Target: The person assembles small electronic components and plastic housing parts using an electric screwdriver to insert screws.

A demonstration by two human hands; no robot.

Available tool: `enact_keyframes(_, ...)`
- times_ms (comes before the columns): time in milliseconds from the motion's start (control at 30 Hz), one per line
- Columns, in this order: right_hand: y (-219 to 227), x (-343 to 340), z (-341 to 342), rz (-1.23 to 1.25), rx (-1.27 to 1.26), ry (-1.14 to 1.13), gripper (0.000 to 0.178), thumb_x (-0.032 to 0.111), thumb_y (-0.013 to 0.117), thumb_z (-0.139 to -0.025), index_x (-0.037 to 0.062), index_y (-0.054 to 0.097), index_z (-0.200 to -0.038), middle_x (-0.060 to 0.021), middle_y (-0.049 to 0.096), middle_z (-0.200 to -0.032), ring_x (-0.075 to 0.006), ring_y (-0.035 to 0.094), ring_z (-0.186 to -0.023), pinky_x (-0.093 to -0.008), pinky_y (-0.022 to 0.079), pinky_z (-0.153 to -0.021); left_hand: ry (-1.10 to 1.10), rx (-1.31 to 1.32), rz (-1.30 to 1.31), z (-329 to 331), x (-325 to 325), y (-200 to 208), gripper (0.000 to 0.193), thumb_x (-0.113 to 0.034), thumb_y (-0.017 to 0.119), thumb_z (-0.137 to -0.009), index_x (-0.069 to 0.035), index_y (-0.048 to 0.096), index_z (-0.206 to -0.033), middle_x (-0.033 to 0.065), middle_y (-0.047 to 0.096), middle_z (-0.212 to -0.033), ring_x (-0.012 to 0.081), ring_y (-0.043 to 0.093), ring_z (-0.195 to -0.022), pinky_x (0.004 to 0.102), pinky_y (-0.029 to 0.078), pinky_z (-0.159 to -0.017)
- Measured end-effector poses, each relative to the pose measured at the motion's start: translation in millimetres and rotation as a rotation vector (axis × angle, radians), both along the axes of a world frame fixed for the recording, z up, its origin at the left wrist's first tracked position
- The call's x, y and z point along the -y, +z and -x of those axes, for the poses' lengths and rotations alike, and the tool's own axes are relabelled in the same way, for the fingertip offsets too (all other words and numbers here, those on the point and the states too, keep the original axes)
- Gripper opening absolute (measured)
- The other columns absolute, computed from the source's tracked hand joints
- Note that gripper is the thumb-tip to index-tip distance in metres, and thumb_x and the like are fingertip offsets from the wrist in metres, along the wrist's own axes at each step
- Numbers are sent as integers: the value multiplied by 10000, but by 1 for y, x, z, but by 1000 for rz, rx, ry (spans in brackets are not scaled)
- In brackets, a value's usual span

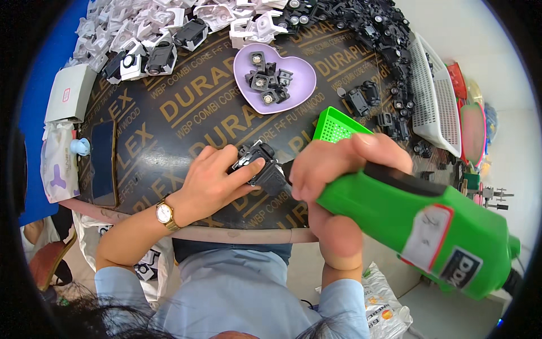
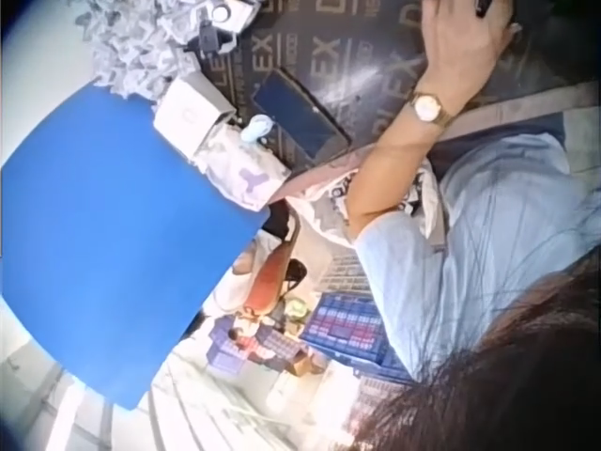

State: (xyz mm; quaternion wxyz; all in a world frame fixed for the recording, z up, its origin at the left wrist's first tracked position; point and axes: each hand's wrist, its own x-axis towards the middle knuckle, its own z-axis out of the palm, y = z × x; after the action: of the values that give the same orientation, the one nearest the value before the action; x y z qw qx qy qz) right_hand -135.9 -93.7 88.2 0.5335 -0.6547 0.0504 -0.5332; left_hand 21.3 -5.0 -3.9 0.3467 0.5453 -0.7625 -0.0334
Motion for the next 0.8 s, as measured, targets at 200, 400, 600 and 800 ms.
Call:
enact_keyframes(200, -12, 5, -11, -4, -37, 103, 786, 514, 693, -685, 39, 375, -1226, -35, 527, -620, -148, 520, -537, -285, 444, -521, 7, -5, -27, -1, -1, -1, 483, -228, 741, -647, -142, 598, -1100, 43, 403, -776, 171, 481, -643, 296, 348, -602)
enact_keyframes(400, -27, 16, -26, 14, -137, 116, 644, 506, 683, -747, 53, 389, -1097, 6, 471, -556, -101, 424, -415, -226, 361, -401, 18, -33, -36, 0, -2, -3, 481, -221, 733, -656, -142, 602, -1112, 45, 392, -760, 177, 472, -640, 301, 349, -596)
enact_keyframes(600, -25, 14, -31, -41, -176, 123, 550, 414, 734, -739, 77, 389, -1002, 17, 471, -554, -94, 418, -407, -224, 357, -393, 10, -60, -78, -1, -3, -6, 502, -208, 730, -669, -138, 585, -1144, 44, 405, -754, 197, 461, -665, 315, 372, -607)
enact_keyframes(800, -25, 6, -31, -140, -94, -46, 490, 341, 726, -761, 68, 397, -999, -6, 463, -568, -116, 429, -433, -244, 389, -425, -14, -49, -82, 2, -3, -8, 489, -194, 713, -698, -130, 573, -1163, 54, 417, -767, 211, 463, -696, 332, 385, -631)
